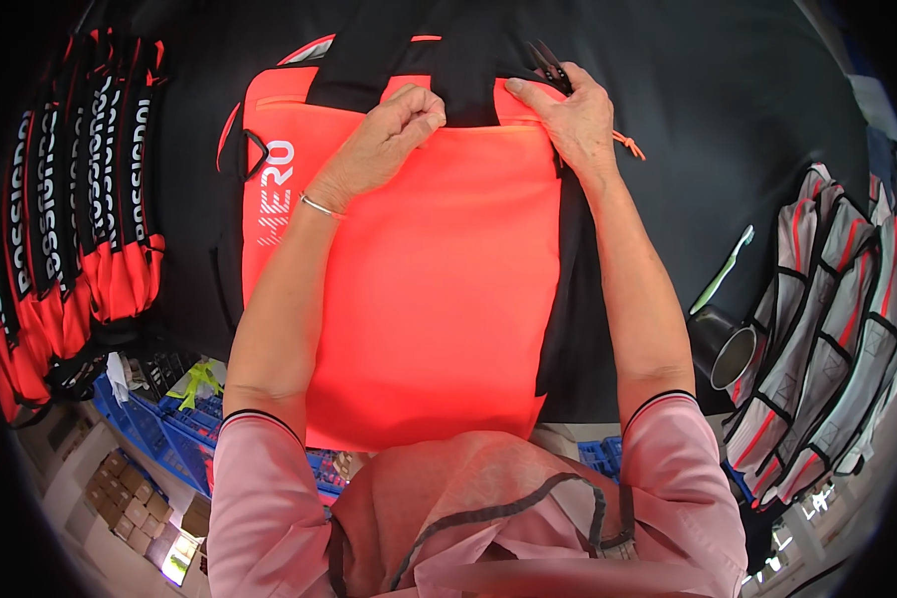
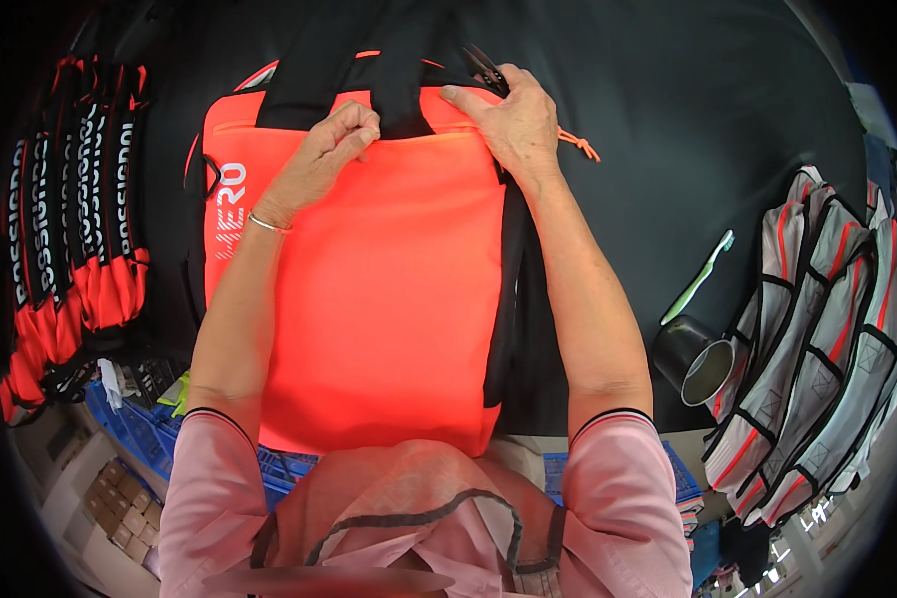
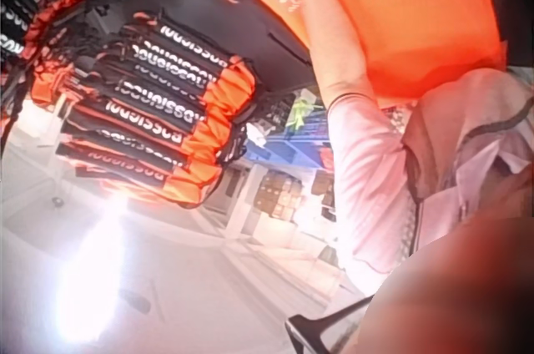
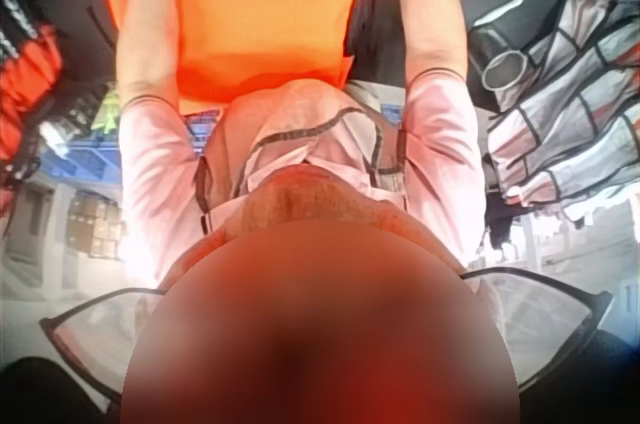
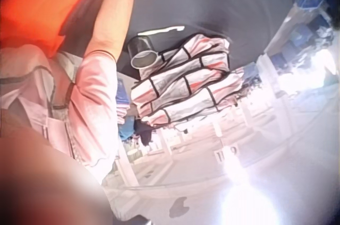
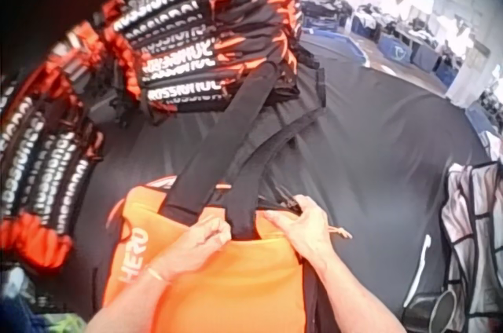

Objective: The recorder is inspecting and assembling parts of a backpack, specifically attaching straps and checking zippers.

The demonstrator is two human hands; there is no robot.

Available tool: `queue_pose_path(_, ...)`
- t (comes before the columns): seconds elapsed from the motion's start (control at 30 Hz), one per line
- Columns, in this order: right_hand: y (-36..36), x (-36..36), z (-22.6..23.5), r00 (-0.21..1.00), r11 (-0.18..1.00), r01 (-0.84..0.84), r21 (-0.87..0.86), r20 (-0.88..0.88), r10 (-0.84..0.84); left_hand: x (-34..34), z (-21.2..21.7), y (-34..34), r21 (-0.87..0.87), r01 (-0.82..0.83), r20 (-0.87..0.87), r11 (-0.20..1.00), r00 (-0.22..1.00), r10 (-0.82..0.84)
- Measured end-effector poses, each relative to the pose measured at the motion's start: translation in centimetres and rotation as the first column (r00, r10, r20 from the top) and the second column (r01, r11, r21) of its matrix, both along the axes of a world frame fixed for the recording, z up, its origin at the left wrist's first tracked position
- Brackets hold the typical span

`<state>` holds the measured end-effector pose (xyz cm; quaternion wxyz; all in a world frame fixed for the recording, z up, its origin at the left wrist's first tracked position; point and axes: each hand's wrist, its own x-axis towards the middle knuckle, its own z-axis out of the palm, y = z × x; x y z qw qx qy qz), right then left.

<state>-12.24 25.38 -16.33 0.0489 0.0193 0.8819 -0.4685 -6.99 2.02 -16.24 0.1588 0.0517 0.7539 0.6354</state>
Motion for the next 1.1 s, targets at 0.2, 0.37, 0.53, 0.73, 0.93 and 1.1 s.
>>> queue_pose_path(0.2, -0.8, 0.4, 0.0, 0.847, 0.900, 0.148, -0.410, -0.417, -0.330, -0.4, -0.4, 1.2, -0.208, -0.083, -0.207, 0.975, 0.978, 0.039)
queue_pose_path(0.37, -5.4, -0.1, 2.5, 0.842, 0.981, 0.024, 0.193, -0.534, 0.084, -1.3, -1.2, 0.9, -0.218, -0.105, -0.186, 0.970, 0.980, 0.064)
queue_pose_path(0.53, -4.8, -2.0, 0.1, 0.926, 0.919, 0.024, 0.394, -0.355, 0.127, 0.5, 1.1, -1.8, 0.168, -0.043, 0.203, 0.985, 0.979, 0.008)
queue_pose_path(0.73, -4.6, -2.0, 0.1, 0.927, 0.947, -0.002, 0.323, -0.355, 0.122, 1.0, -0.5, -0.3, 0.403, -0.435, 0.267, 0.805, 0.897, 0.352)
queue_pose_path(0.93, -3.8, -1.2, 1.5, 0.897, 0.975, -0.096, 0.200, -0.408, 0.171, 0.2, -2.7, 1.1, 0.524, -0.563, 0.220, 0.639, 0.815, 0.536)
queue_pose_path(1.1, -4.0, 0.4, 4.1, 0.772, 0.848, -0.257, 0.464, -0.429, 0.469, 0.7, -3.2, 1.2, 0.562, -0.583, 0.206, 0.587, 0.785, 0.584)
